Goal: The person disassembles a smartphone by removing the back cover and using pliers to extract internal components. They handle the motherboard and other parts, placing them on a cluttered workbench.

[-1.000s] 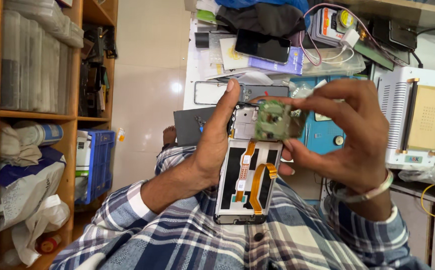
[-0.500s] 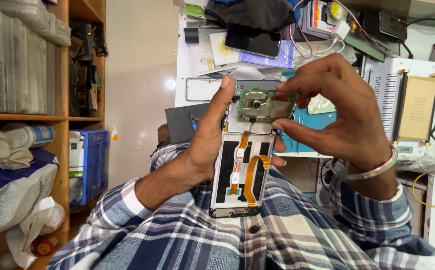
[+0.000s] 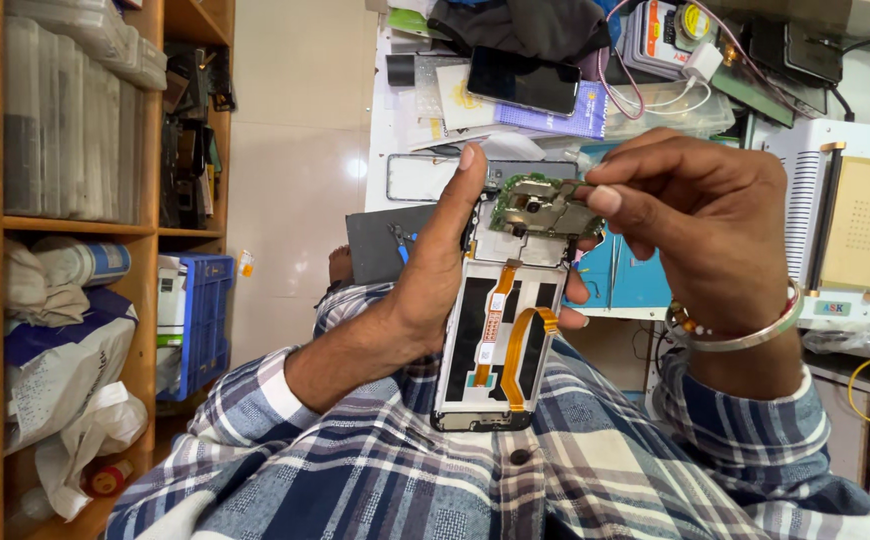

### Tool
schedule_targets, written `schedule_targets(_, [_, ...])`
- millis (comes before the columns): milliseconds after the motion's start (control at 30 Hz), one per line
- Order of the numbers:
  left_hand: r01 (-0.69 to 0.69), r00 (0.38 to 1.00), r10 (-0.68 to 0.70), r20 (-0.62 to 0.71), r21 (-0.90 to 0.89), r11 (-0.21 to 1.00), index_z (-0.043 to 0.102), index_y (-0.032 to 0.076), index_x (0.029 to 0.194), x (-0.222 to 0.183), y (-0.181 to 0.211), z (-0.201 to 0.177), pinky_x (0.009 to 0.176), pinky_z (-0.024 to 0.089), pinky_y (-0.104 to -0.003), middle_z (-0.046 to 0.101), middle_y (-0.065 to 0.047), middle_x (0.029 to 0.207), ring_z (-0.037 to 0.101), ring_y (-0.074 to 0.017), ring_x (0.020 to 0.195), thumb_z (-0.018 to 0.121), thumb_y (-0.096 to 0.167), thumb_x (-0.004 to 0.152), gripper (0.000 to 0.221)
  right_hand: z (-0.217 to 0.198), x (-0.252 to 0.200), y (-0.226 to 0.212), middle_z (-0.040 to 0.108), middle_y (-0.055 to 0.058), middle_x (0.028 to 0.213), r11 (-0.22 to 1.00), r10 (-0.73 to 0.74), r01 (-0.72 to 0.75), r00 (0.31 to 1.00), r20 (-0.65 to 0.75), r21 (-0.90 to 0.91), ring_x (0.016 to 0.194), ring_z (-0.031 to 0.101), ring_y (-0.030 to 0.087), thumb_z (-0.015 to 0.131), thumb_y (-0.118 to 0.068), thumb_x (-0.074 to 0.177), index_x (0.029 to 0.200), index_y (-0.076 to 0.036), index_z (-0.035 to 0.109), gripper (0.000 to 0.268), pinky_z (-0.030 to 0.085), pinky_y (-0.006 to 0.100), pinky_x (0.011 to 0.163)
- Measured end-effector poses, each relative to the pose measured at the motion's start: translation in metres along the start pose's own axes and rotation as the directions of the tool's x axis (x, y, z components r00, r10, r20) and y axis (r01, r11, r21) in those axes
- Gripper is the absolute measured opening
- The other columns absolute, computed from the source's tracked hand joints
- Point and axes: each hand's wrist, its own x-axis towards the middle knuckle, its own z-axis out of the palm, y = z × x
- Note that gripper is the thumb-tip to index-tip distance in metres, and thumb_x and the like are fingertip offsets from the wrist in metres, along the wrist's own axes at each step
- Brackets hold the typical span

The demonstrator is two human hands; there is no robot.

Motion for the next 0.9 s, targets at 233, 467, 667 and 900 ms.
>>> schedule_targets(233, [-0.030, 0.999, 0.034, -0.025, 0.122, 0.992, 0.053, -0.004, 0.146, 0.000, 0.000, 0.000, 0.081, 0.066, -0.048, 0.067, -0.025, 0.115, 0.074, -0.0295, 0.095, 0.024, 0.075, 0.101, 0.096, 0.001, -0.004, 0.003, 0.073, 0.012, 0.099, 0.998, -0.010, 0.010, 1.000, -0.011, 0.066, 0.070, 0.062, 0.006, 0.076, 0.002, 0.098, 0.108, 0.003, 0.073, 0.010, 0.042, 0.020, 0.057])
schedule_targets(467, [-0.014, 1.000, 0.017, -0.021, 0.107, 0.994, 0.054, -0.006, 0.146, -0.001, 0.001, 0.000, 0.079, 0.066, -0.044, 0.069, -0.025, 0.112, 0.074, -0.0288, 0.093, 0.020, 0.075, 0.104, 0.097, 0.001, -0.002, 0.005, 0.071, 0.009, 0.105, 0.995, -0.059, 0.057, 0.998, 0.019, 0.085, 0.094, 0.071, 0.013, 0.075, 0.003, 0.095, 0.105, 0.003, 0.072, 0.010, 0.060, 0.024, 0.085])
schedule_targets(667, [-0.031, 0.998, 0.037, -0.045, 0.130, 0.991, 0.051, -0.004, 0.148, 0.001, 0.002, -0.001, 0.082, 0.067, -0.047, 0.069, -0.024, 0.112, 0.074, -0.0284, 0.096, 0.019, 0.075, 0.101, 0.097, 0.004, 0.000, 0.010, 0.073, 0.012, 0.104, 0.992, -0.043, 0.037, 0.998, 0.043, 0.120, 0.094, 0.073, 0.016, 0.075, 0.005, 0.098, 0.108, 0.004, 0.072, 0.011, 0.061, 0.029, 0.088])
schedule_targets(900, [-0.048, 0.999, 0.051, -0.019, 0.136, 0.990, 0.050, -0.007, 0.147, 0.004, 0.002, -0.002, 0.083, 0.068, -0.048, 0.069, -0.025, 0.110, 0.074, -0.0290, 0.096, 0.018, 0.078, 0.101, 0.102, 0.004, 0.000, 0.014, 0.073, 0.013, 0.102, 0.993, -0.036, 0.029, 0.998, 0.058, 0.111, 0.103, 0.077, 0.024, 0.075, 0.005, 0.097, 0.109, 0.005, 0.073, 0.012, 0.064, 0.033, 0.090])
